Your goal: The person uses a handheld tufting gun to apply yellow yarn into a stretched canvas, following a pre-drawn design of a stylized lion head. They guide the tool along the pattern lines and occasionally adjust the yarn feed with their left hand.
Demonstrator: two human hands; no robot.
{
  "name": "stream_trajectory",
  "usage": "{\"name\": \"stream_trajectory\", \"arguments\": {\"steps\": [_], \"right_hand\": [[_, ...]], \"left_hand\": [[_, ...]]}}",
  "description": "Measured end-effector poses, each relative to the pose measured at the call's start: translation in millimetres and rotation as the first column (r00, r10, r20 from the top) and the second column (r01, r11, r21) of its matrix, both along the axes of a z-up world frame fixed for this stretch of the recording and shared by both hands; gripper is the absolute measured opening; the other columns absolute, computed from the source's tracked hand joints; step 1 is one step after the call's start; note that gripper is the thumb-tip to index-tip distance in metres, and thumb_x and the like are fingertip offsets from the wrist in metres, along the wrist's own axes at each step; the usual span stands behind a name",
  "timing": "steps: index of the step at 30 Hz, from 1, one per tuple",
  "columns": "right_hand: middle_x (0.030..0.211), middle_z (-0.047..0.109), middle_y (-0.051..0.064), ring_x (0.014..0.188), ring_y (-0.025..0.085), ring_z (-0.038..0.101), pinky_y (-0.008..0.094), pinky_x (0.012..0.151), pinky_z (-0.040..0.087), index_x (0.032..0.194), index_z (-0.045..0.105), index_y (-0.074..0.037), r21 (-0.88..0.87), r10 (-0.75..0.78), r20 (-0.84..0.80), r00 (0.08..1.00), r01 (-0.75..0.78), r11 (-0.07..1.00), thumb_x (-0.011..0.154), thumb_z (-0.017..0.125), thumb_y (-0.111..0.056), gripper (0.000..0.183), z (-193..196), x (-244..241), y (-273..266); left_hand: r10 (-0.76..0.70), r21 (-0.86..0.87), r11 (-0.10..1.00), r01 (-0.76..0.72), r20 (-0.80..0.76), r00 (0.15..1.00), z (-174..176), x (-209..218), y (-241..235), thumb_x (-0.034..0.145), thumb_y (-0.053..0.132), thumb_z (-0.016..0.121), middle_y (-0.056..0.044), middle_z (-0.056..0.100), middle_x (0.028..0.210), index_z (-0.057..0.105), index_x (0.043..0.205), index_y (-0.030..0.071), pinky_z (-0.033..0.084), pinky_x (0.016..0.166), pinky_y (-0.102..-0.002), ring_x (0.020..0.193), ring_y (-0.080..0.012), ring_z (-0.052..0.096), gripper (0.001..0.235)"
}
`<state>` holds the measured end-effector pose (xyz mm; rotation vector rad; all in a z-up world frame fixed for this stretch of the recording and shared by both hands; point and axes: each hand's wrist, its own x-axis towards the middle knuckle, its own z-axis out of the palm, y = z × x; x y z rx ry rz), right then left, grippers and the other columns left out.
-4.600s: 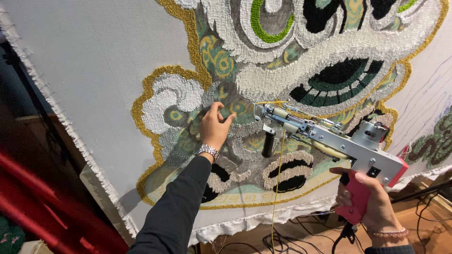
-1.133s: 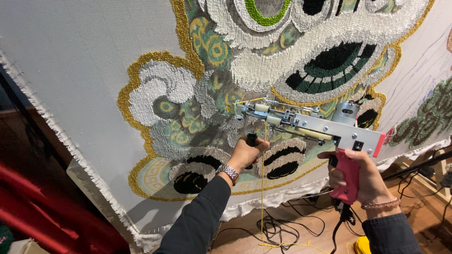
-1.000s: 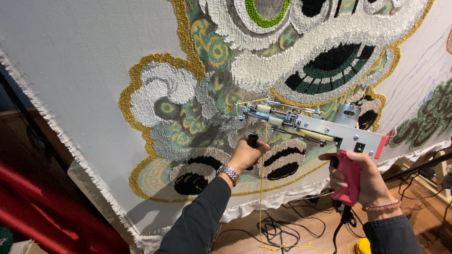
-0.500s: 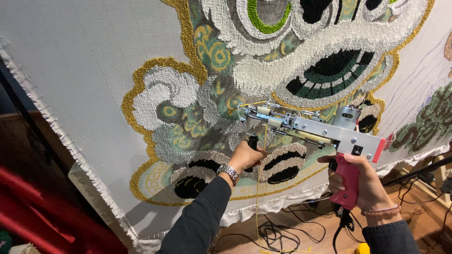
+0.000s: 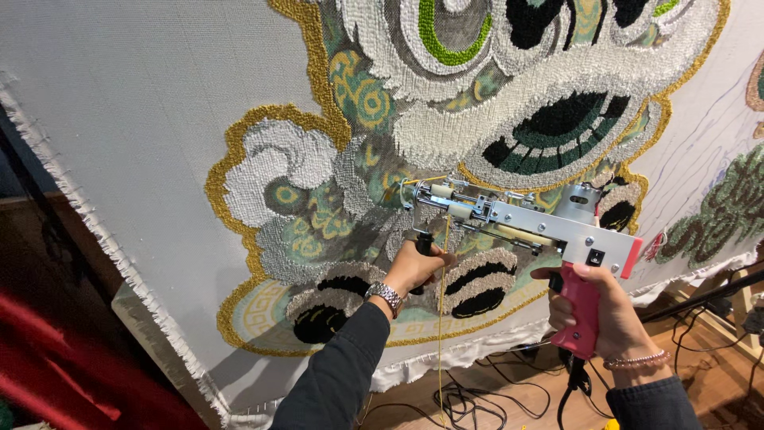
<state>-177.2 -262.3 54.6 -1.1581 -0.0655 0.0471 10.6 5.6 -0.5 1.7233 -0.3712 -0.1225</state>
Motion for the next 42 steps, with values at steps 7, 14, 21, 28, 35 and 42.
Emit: {"name": "stream_trajectory", "arguments": {"steps": [7,14,21,28,35,42], "right_hand": [[0.056,0.041,0.001,0.046,0.014,0.042,0.034,0.046,0.039,0.126,0.06,0.006,-0.025,-0.014,-0.011,1.0,0.014,1.0,0.084,0.055,-0.047,0.068,6.5,1.7,9.8],[0.057,0.042,0.0,0.048,0.012,0.042,0.03,0.047,0.038,0.128,0.059,0.008,0.001,0.02,0.016,1.0,-0.02,1.0,0.087,0.056,-0.045,0.067,7.0,3.6,13.0],[0.06,0.044,0.0,0.048,0.012,0.042,0.031,0.047,0.037,0.129,0.058,0.007,-0.021,-0.038,0.0,0.999,0.038,0.999,0.086,0.056,-0.044,0.067,1.4,6.3,1.1],[0.061,0.046,0.003,0.049,0.013,0.044,0.027,0.043,0.037,0.125,0.058,0.017,0.055,0.066,0.112,0.992,-0.073,0.996,0.09,0.058,-0.043,0.069,-12.6,14.0,-30.6],[0.095,0.068,0.017,0.054,0.011,0.045,0.029,0.047,0.041,0.121,0.054,0.003,0.097,-0.079,0.126,0.989,0.067,0.993,0.091,0.06,-0.037,0.05,-13.0,13.8,-24.0],[0.059,0.047,0.004,0.046,0.013,0.043,0.027,0.043,0.039,0.12,0.061,0.016,0.072,0.012,0.07,0.998,-0.017,0.997,0.089,0.058,-0.043,0.067,-3.9,12.5,-12.5]], "left_hand": [[0.034,0.027,0.999,-0.034,-0.003,0.999,6.1,0.7,5.2,0.082,0.02,0.085,-0.006,0.068,0.067,0.069,0.082,0.002,0.05,0.042,-0.03,0.047,-0.0132,0.062,0.024],[0.0,-0.027,1.0,0.0,0.0,1.0,10.6,0.5,5.2,0.085,0.014,0.076,-0.005,0.075,0.08,0.074,0.092,0.002,0.053,0.043,-0.028,0.048,-0.0104,0.065,0.014],[0.006,-0.079,0.997,-0.008,-0.023,1.0,19.8,-16.2,0.7,0.09,0.026,0.078,-0.007,0.07,0.079,0.075,0.111,0.01,0.047,0.041,-0.026,0.045,-0.0092,0.055,0.026],[0.044,-0.121,0.992,-0.039,0.037,0.998,21.2,-37.3,-5.0,0.087,0.026,0.08,0.001,0.064,0.067,0.074,0.112,0.005,0.047,0.041,-0.025,0.044,-0.0074,0.055,0.034],[0.036,-0.113,0.993,-0.034,0.014,0.999,24.4,-40.8,-0.7,0.087,0.024,0.076,0.002,0.063,0.066,0.075,0.114,0.006,0.048,0.04,-0.025,0.043,-0.0073,0.055,0.033],[0.063,-0.089,0.994,-0.063,-0.007,0.998,23.6,-31.5,0.6,0.086,0.024,0.077,0.002,0.064,0.066,0.075,0.114,0.007,0.049,0.041,-0.026,0.042,-0.0085,0.056,0.033]]}}
